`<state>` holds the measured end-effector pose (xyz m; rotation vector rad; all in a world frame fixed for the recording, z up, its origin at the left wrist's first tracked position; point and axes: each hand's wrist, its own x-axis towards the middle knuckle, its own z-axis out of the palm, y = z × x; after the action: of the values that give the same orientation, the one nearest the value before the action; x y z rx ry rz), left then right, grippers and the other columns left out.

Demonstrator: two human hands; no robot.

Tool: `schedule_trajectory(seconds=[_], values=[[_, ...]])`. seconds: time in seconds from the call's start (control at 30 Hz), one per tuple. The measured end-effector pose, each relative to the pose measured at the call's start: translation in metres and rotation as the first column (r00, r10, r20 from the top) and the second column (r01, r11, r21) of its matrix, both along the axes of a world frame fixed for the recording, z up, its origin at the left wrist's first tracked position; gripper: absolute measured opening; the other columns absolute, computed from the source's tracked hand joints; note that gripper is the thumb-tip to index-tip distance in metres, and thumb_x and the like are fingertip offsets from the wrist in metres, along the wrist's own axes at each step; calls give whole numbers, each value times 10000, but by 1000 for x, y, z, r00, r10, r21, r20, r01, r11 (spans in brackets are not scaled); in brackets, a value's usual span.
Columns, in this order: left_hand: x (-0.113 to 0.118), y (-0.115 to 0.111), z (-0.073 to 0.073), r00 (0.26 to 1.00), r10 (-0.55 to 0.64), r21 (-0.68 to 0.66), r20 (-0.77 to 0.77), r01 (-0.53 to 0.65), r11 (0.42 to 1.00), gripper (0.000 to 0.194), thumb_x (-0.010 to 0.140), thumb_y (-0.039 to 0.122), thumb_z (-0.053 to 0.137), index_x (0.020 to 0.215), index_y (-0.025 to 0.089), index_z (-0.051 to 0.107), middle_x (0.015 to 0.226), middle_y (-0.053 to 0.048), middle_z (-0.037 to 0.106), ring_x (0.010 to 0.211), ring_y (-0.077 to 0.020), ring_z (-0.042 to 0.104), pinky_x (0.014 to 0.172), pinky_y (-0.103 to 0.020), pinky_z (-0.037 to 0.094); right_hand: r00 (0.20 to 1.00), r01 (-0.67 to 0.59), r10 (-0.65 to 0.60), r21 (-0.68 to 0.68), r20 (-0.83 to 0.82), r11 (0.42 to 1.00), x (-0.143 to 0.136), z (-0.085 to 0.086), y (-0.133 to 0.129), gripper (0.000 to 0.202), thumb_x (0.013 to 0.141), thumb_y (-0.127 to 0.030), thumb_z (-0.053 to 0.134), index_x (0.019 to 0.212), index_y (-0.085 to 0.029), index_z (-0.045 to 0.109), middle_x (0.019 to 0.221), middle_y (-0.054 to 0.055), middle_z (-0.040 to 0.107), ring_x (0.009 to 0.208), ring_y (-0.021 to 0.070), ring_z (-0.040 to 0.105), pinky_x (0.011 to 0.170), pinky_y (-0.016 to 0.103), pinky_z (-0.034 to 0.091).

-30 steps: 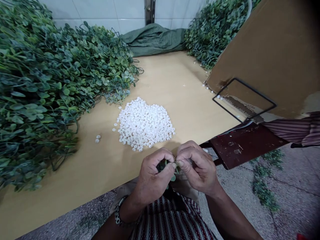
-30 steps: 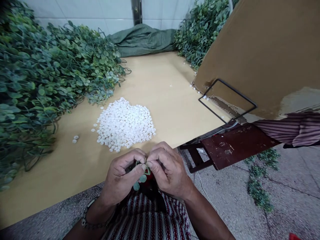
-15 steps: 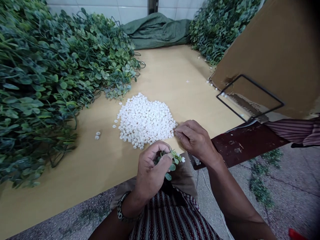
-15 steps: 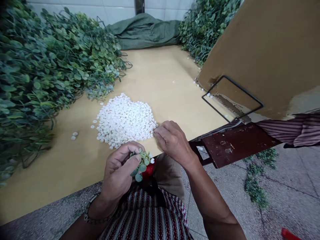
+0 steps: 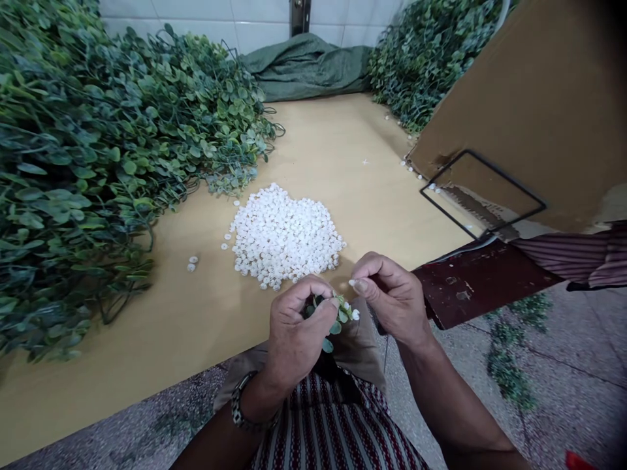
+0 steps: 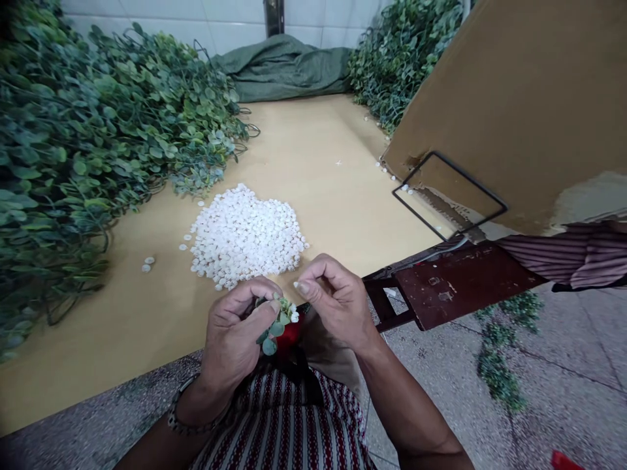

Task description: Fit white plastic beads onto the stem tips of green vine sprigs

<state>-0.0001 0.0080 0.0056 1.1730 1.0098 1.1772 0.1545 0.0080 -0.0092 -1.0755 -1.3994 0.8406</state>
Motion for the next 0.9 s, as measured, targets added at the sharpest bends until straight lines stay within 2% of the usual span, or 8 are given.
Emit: schedule_trajectory(seconds=[0.17, 0.37, 0.63, 0.9], values=[[2, -1, 5, 997, -4, -63, -73, -1, 998, 117, 711, 170, 589, 594, 175, 590, 580, 26, 531, 554, -103, 445, 545, -227, 367, 965, -87, 56, -111, -257, 990, -12, -3, -9, 178, 860, -322, 678, 767, -191, 603, 691, -21, 548, 620, 109, 475, 577, 230, 403], [3, -2, 8, 997, -13, -79, -76, 7, 997, 94, 696, 178, 587, 604, 171, 607, 561, 19, 563, 522, -99, 465, 510, -209, 393, 927, -95, 31, -153, -373, 984, -17, -8, -11, 192, 842, -319, 699, 735, -187, 610, 670, -22, 544, 607, 109, 463, 563, 228, 380], [5, -2, 8, 992, 40, -55, -116, -46, 997, 90, 686, 181, 574, 601, 171, 601, 552, 29, 547, 516, -88, 456, 502, -186, 390, 921, -78, 20, -133, -390, 988, -20, -10, -13, 129, 857, -266, 682, 757, -202, 632, 680, -18, 577, 605, 111, 497, 572, 234, 414], [8, -2, 9, 988, 64, -32, -143, -70, 997, 91, 669, 180, 549, 588, 165, 589, 550, 36, 534, 502, -79, 437, 486, -183, 366, 940, -4, -22, -76, -341, 997, -21, -15, -13, 85, 861, -244, 680, 792, -210, 643, 741, -14, 610, 681, 116, 544, 636, 233, 442]])
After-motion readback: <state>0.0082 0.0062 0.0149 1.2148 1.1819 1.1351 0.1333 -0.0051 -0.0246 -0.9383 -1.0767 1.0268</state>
